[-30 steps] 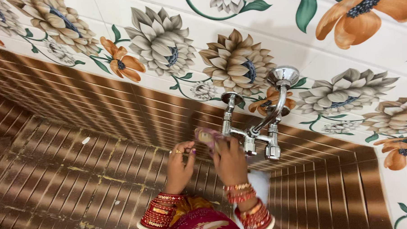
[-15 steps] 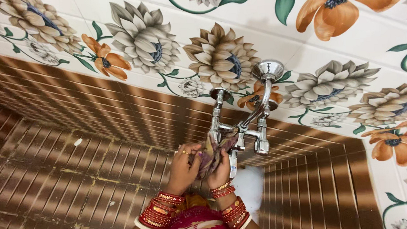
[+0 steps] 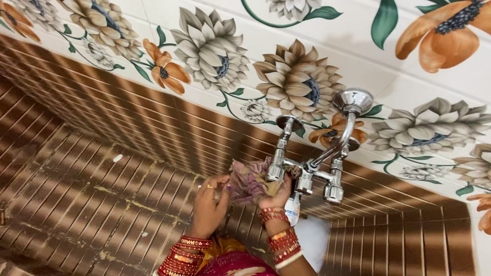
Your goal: The person wipes a wall-mounted chrome faucet with a cloth.
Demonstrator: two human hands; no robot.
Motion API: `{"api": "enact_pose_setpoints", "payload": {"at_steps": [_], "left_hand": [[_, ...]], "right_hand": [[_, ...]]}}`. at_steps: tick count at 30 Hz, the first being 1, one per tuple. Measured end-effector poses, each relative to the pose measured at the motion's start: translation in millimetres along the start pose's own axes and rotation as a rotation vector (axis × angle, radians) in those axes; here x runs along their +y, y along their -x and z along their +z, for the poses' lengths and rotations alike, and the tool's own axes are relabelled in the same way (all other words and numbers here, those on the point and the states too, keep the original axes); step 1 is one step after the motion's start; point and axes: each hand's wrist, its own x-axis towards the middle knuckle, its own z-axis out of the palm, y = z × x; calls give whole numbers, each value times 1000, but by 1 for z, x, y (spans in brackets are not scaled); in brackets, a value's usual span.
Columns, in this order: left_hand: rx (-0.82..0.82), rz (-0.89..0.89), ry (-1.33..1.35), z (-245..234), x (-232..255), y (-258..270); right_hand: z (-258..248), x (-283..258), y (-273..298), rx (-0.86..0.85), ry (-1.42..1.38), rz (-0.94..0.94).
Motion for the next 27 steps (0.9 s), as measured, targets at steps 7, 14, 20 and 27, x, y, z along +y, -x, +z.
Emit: {"api": "enact_pose_setpoints", "payload": {"at_steps": [7,14,20,27], "left_hand": [[-11,-8,-29,15,-4,-5],[-78,9,26,26,1,-13],[-80,-37,-2,19,1,-10],[-75,-28,17,10,-3,-11]], "right_hand": [[28,-23,82,-133,21,26],[29,-16,36,153,31,88],[2,-17,31,68,124,82],[62,-19,106,-93,12,117]]}}
